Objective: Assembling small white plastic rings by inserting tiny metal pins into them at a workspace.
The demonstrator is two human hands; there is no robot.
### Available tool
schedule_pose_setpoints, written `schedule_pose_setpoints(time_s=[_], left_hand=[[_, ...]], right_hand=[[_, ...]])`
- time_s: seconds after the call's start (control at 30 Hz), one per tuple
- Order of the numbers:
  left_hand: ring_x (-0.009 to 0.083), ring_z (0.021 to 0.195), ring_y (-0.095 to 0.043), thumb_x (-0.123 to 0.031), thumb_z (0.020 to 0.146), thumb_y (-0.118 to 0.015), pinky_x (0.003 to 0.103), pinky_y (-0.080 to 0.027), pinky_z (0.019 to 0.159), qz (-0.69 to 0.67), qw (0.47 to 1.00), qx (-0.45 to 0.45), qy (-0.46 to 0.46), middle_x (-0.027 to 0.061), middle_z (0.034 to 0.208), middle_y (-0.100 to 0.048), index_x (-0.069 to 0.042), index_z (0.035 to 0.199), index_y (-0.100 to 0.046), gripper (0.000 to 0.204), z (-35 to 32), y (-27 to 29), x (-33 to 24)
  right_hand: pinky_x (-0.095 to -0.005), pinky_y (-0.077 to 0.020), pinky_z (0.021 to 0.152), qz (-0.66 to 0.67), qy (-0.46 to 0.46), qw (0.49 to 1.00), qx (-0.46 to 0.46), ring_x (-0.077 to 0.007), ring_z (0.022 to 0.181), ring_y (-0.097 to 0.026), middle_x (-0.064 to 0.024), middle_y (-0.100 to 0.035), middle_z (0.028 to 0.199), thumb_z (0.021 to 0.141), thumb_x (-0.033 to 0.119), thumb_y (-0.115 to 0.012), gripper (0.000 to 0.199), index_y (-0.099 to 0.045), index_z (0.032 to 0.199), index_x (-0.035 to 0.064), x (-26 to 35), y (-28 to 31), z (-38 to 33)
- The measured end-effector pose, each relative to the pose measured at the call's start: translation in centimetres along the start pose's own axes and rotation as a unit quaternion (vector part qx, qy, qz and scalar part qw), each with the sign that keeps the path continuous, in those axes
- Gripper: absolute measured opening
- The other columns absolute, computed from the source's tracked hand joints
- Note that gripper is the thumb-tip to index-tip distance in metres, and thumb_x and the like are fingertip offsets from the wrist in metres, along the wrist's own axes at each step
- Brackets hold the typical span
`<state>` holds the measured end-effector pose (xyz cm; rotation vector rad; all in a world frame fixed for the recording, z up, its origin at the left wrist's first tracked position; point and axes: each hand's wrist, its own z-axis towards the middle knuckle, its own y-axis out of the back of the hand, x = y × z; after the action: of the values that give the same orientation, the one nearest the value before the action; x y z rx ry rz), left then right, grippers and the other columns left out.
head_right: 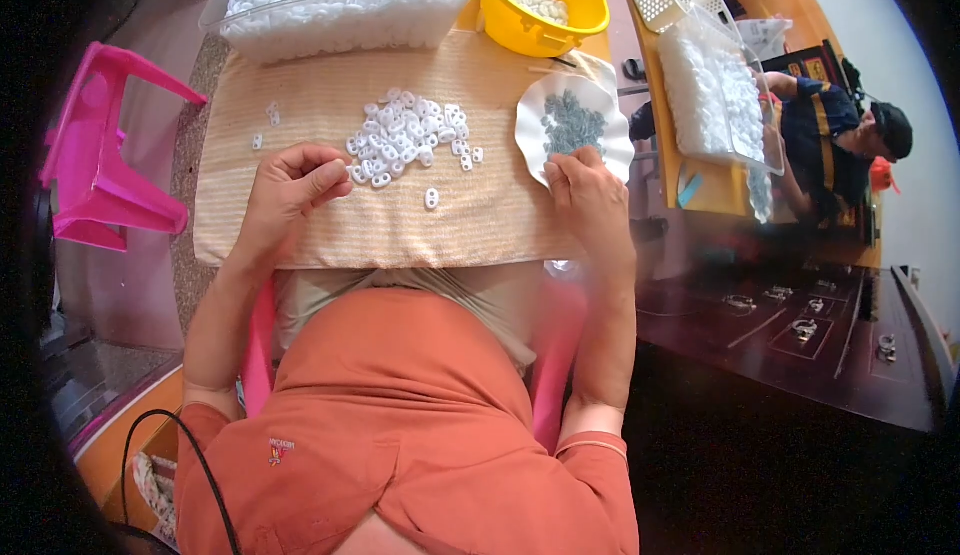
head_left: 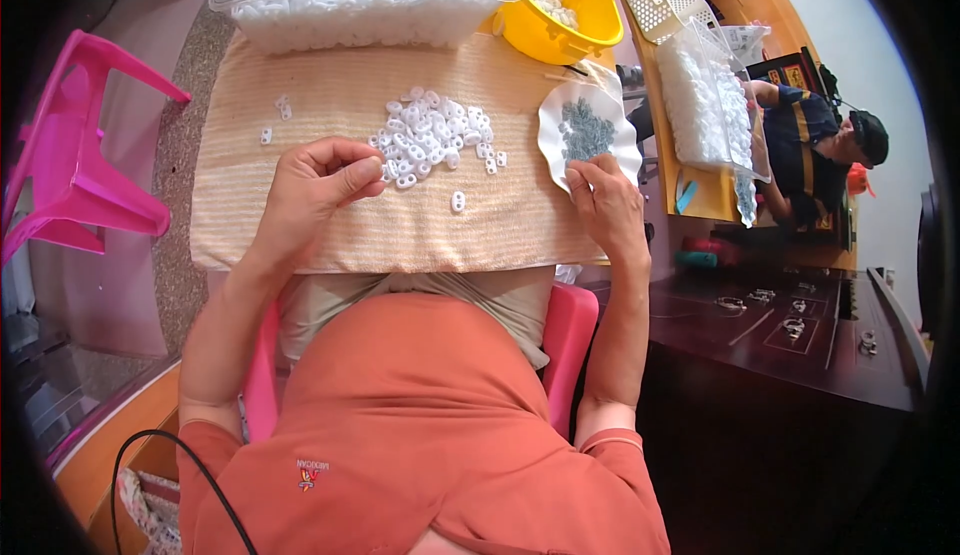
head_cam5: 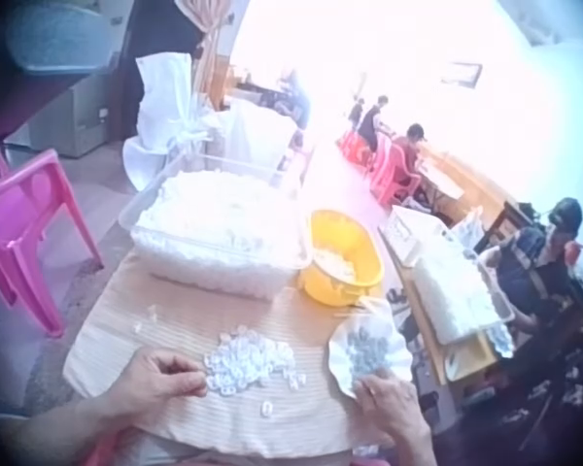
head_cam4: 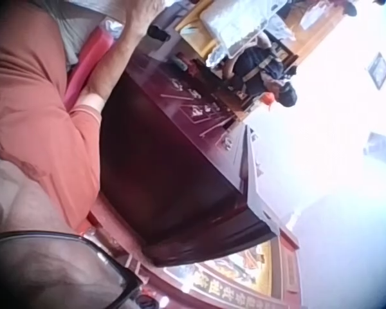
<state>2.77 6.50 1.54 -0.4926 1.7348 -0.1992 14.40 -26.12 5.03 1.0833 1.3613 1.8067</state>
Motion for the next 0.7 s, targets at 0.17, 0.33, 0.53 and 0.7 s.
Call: schedule_pose_setpoints(time_s=[0.17, 0.33, 0.53, 0.7], left_hand=[[0.0090, 0.077, -0.063, -0.007, 0.088, -0.067, 0.024, -0.057, 0.074, -0.012, 1.000, 0.019, 0.008, 0.0040, 0.086, -0.066, 0.000, 0.095, -0.066, 0.010, -0.18, -0.14, -0.16], [0.0093, 0.075, -0.063, -0.008, 0.089, -0.066, 0.025, -0.057, 0.071, -0.020, 0.999, 0.033, 0.010, 0.0037, 0.083, -0.065, 0.000, 0.095, -0.065, 0.010, -0.12, -0.10, 0.04], [0.0101, 0.072, -0.065, -0.008, 0.089, -0.065, 0.024, -0.058, 0.067, -0.020, 0.999, 0.034, 0.022, 0.0043, 0.082, -0.066, 0.000, 0.097, -0.064, 0.011, -0.29, -0.40, -0.04], [0.0112, 0.073, -0.066, -0.008, 0.089, -0.065, 0.024, -0.058, 0.067, -0.018, 0.999, 0.041, 0.022, 0.0051, 0.083, -0.066, 0.000, 0.098, -0.063, 0.012, -0.36, -0.49, 0.23]], right_hand=[[-0.0422, -0.0498, 0.071, 0.016, -0.004, 1.000, -0.003, -0.0336, 0.081, -0.064, -0.0104, -0.063, 0.094, 0.091, 0.025, -0.058, 0.020, -0.069, 0.097, 0.0095, -0.16, -0.13, 0.09], [-0.0419, -0.0495, 0.071, 0.008, 0.016, 1.000, -0.010, -0.0335, 0.080, -0.063, -0.0116, -0.062, 0.092, 0.091, 0.024, -0.057, 0.020, -0.069, 0.096, 0.0084, -0.16, -0.22, 0.42], [-0.0409, -0.0494, 0.070, 0.020, 0.012, 1.000, 0.007, -0.0327, 0.080, -0.063, -0.0114, -0.062, 0.090, 0.091, 0.023, -0.058, 0.019, -0.069, 0.094, 0.0086, -0.13, -0.13, 0.54], [-0.0409, -0.0496, 0.070, 0.030, 0.019, 0.999, -0.005, -0.0318, 0.080, -0.064, -0.0095, -0.063, 0.091, 0.090, 0.025, -0.061, 0.018, -0.070, 0.095, 0.0098, -0.17, -0.14, 0.32]])
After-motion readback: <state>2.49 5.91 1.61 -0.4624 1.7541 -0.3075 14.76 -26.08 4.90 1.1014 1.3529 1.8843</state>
